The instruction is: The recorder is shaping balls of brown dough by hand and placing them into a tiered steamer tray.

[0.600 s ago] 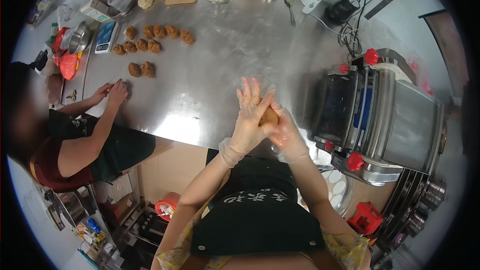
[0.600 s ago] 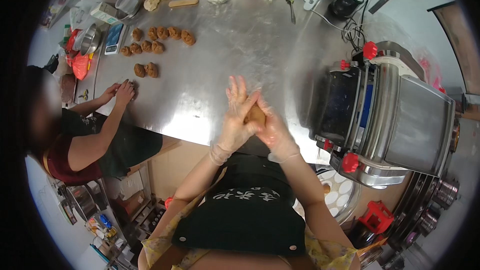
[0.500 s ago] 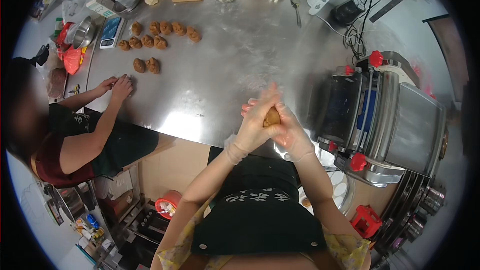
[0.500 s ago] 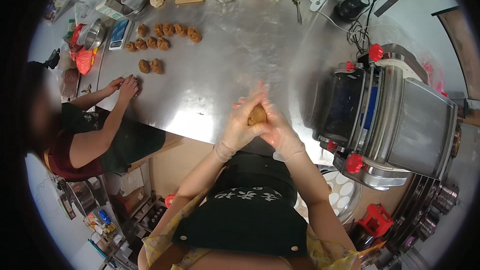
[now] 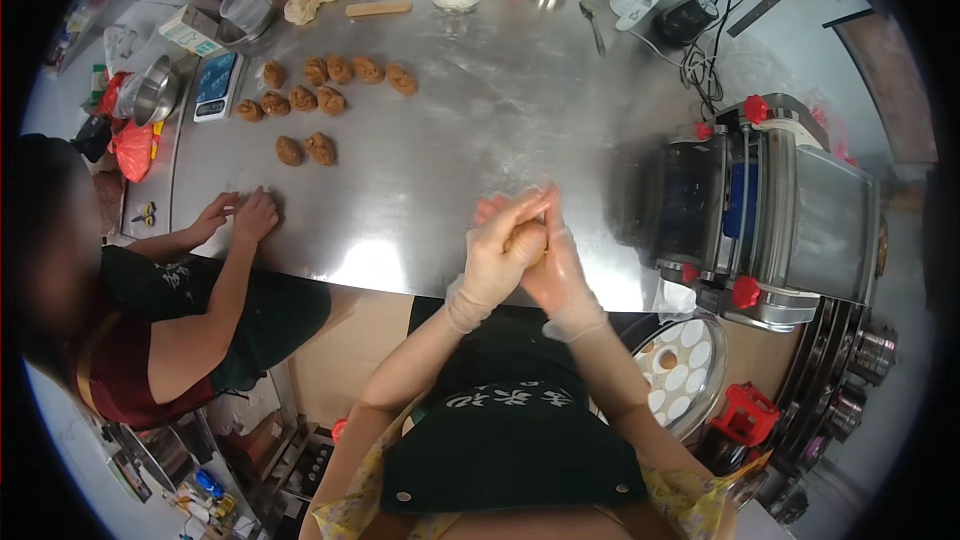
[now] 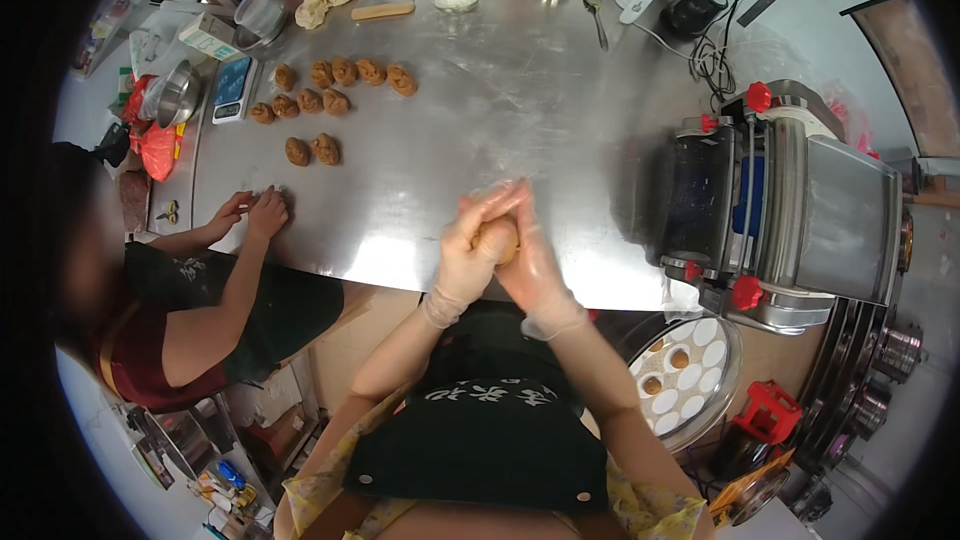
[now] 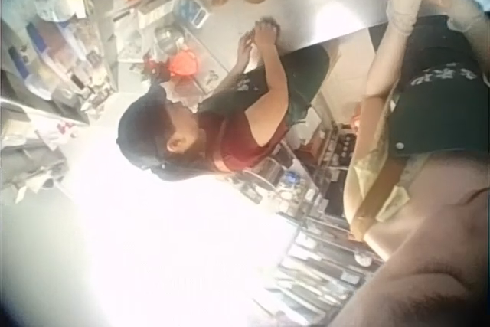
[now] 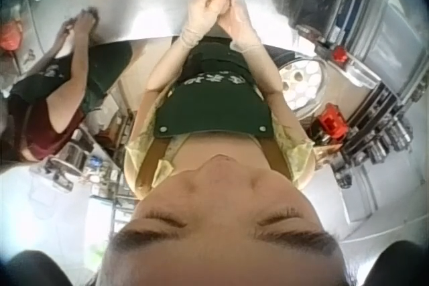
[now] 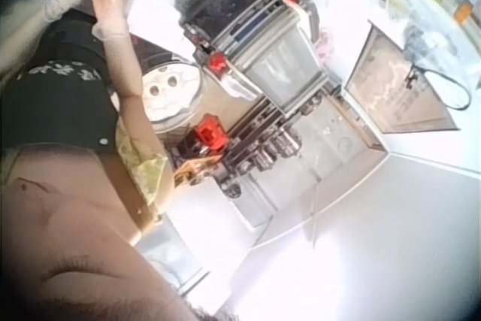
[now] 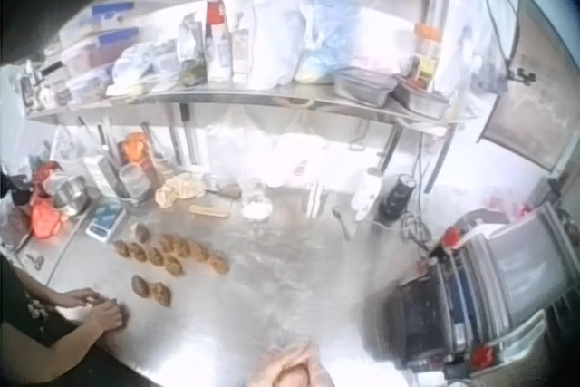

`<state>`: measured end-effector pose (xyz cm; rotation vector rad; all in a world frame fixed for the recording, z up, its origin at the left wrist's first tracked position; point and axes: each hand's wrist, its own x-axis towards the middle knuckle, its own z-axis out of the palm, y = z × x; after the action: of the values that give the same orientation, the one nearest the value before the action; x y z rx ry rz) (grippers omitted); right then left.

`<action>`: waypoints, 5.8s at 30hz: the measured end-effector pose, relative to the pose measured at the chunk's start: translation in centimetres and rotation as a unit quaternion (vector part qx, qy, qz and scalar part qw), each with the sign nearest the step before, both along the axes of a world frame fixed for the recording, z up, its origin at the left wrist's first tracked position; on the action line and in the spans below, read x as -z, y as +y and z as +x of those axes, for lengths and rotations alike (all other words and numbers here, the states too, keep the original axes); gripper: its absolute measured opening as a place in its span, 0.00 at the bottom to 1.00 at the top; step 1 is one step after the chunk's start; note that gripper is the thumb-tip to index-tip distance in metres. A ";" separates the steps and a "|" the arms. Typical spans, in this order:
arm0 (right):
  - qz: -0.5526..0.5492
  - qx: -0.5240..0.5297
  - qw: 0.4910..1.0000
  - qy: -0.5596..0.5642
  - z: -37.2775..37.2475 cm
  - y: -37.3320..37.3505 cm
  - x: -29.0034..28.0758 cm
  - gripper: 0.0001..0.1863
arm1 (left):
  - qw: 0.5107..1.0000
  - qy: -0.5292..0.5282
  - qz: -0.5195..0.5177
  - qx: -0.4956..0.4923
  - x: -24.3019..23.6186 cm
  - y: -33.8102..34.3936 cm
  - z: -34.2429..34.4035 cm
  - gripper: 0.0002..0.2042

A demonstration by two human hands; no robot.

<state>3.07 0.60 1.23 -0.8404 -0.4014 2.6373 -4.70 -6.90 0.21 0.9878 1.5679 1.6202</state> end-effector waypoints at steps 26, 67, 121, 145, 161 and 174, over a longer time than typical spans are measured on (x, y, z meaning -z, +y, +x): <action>-0.046 0.199 0.973 -0.110 -1.8 -10.7 9.5 0.32 | 0.972 -0.212 -0.086 0.046 10.6 -6.8 -1.5 0.21; 0.507 -0.057 0.784 -0.354 -3.8 -2.4 15.9 0.55 | 0.997 -0.073 0.004 0.024 17.8 -0.1 -4.9 0.51; 0.610 -0.066 0.754 -0.236 -2.0 -1.6 16.8 0.49 | 0.999 -0.006 0.013 0.037 17.7 -0.4 -2.6 0.43; 0.610 -0.031 0.731 -0.305 -1.4 -2.8 17.0 0.45 | 0.998 0.055 0.011 -0.014 20.6 -2.5 -1.7 0.41; 0.572 -0.073 0.751 -0.322 -1.4 -2.8 16.8 0.46 | 0.999 -0.007 0.030 0.039 18.5 -1.9 -1.4 0.42; 0.606 -0.069 0.740 -0.283 -1.6 -1.5 16.9 0.48 | 0.999 0.019 -0.032 0.038 18.6 -3.8 -1.0 0.43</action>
<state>1.46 -0.86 -15.69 -1.0274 -2.0556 1.4798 -5.74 -10.72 -18.38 1.0355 1.5785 1.4985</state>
